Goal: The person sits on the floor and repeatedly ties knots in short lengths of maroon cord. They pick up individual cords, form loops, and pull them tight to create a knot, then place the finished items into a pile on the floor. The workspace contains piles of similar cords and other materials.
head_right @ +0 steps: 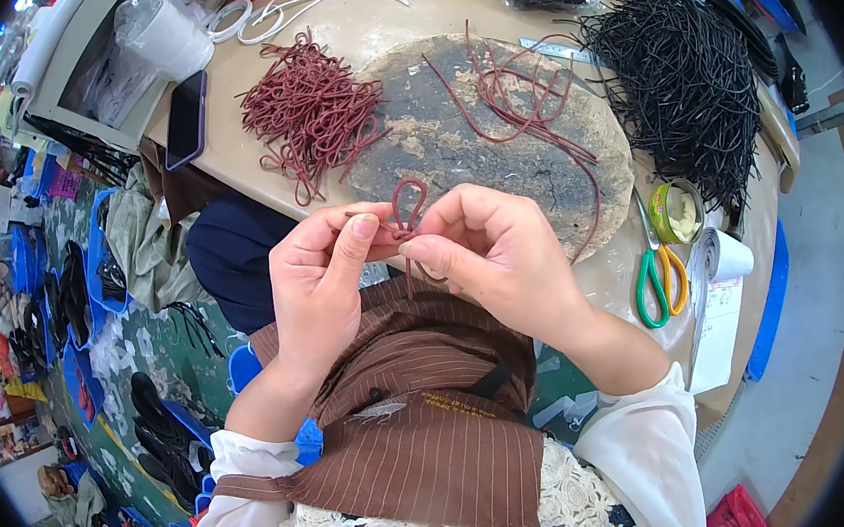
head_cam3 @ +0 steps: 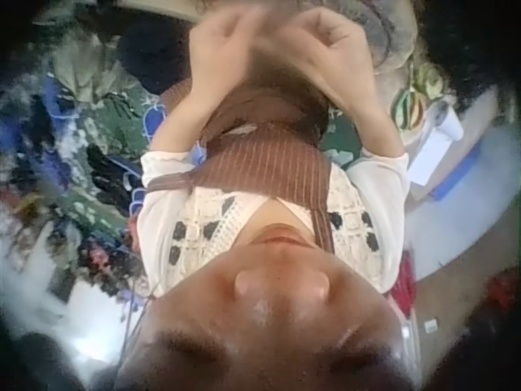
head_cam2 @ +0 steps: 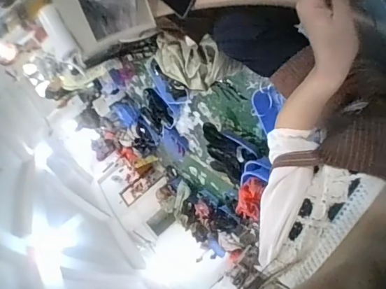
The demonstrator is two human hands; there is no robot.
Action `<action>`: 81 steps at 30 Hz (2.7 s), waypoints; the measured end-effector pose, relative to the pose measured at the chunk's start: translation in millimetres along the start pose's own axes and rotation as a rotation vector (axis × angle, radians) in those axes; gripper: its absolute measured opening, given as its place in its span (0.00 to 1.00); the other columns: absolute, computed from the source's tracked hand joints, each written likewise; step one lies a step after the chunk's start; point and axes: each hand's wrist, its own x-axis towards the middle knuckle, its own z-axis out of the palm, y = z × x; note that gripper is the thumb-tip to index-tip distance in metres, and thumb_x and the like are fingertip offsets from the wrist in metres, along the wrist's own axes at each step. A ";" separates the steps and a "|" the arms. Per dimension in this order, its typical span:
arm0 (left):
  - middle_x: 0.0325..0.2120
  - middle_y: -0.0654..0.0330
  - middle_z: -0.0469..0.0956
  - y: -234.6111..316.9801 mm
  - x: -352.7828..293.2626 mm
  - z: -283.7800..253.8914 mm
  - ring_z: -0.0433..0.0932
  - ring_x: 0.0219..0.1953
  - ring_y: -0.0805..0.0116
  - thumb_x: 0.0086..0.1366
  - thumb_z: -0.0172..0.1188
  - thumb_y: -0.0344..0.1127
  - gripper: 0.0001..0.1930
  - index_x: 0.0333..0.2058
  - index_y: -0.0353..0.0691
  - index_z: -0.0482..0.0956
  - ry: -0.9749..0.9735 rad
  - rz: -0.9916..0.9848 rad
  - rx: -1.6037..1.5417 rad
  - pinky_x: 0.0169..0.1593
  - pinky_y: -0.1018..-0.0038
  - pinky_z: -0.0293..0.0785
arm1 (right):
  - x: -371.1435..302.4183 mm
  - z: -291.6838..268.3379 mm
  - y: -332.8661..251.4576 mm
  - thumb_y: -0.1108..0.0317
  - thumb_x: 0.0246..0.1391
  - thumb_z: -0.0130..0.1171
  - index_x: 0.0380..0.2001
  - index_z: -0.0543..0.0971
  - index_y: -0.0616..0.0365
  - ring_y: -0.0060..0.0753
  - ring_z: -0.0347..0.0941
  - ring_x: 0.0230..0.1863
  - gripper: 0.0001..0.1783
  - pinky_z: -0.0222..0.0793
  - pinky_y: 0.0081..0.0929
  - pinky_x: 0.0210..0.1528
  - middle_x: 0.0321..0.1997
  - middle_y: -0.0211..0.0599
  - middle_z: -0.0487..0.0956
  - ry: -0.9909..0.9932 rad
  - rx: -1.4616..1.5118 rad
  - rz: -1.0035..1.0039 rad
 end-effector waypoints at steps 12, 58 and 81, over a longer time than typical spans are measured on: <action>0.22 0.60 0.77 -12.4 5.9 -6.4 0.77 0.27 0.75 0.61 0.50 0.31 0.08 0.32 0.32 0.74 0.063 0.197 0.235 0.59 0.63 0.49 | -5.4 5.1 11.6 0.72 0.54 0.49 0.30 0.71 0.63 0.08 0.61 0.24 0.05 0.57 0.09 0.24 0.23 0.21 0.69 -0.030 0.049 -0.033; 0.31 0.49 0.76 29.7 19.6 -36.4 0.77 0.38 0.62 0.62 0.48 0.32 0.15 0.39 0.24 0.72 -0.563 -0.827 -0.342 0.41 0.72 0.72 | 42.6 -28.9 -63.1 0.71 0.41 0.59 0.23 0.75 0.64 0.18 0.73 0.20 0.07 0.64 0.15 0.22 0.19 0.32 0.76 -0.738 -0.561 0.223; 0.28 0.51 0.77 29.3 30.0 -14.4 0.78 0.31 0.64 0.55 0.56 0.27 0.08 0.35 0.31 0.75 -0.466 -0.777 -0.275 0.35 0.73 0.76 | -13.6 -13.7 20.6 0.59 0.54 0.50 0.41 0.70 0.69 0.29 0.71 0.42 0.21 0.66 0.27 0.47 0.41 0.42 0.74 -0.030 0.336 -0.224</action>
